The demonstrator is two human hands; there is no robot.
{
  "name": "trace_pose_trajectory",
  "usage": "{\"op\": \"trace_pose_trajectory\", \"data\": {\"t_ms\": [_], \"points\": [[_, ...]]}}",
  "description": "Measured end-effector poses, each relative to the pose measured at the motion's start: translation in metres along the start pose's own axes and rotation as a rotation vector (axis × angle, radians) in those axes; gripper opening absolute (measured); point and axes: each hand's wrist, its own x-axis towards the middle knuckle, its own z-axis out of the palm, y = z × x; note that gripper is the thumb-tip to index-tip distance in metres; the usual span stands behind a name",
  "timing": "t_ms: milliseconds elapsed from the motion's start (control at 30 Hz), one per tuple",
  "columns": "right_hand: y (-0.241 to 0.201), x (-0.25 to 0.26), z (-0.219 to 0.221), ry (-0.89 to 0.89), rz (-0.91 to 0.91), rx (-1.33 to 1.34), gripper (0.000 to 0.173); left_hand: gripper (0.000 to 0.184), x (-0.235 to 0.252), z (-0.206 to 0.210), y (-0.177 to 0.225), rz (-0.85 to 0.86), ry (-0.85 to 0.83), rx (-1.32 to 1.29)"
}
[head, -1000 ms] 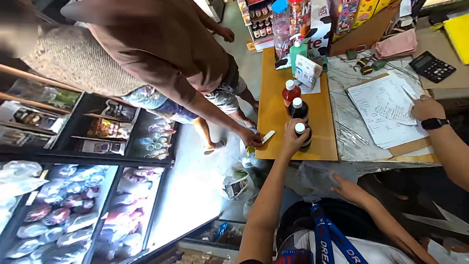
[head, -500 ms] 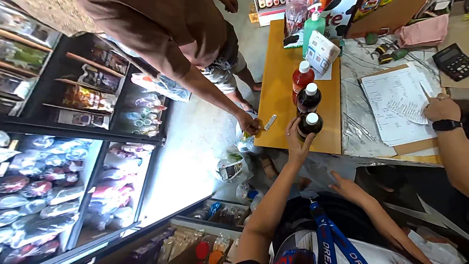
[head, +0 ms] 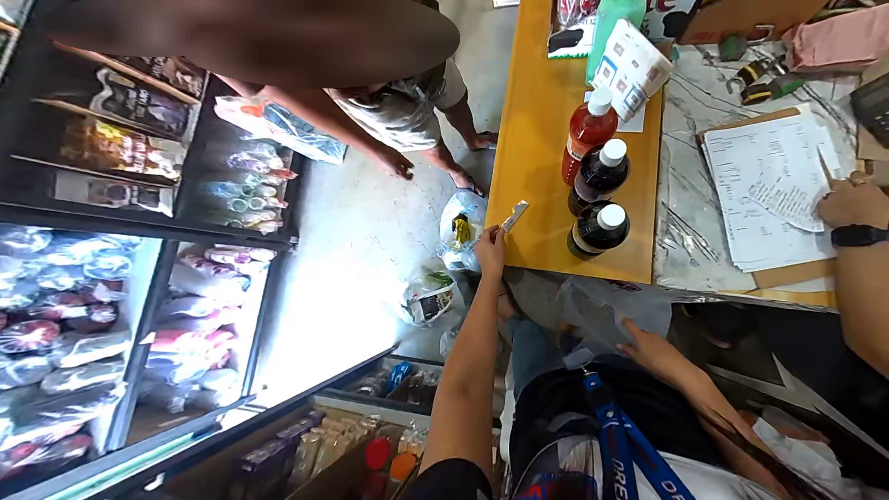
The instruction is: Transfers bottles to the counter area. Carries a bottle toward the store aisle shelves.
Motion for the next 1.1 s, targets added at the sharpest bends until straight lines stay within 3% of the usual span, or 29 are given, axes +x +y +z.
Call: {"op": "trace_pose_trajectory", "data": {"t_ms": [133,600,1100], "points": [[0.002,-0.001,0.000,-0.008,0.026,0.004,0.069,0.030,0.015,0.001,0.000,0.004,-0.039,0.077],[0.000,0.003,-0.001,-0.017,0.050,0.018,0.070,0.033,0.029,-0.013,0.008,-0.017,-0.184,0.172],[0.004,0.004,-0.002,0.003,0.034,0.029,0.070,0.030,0.030,-0.009,0.009,-0.041,-0.155,0.222]]}}
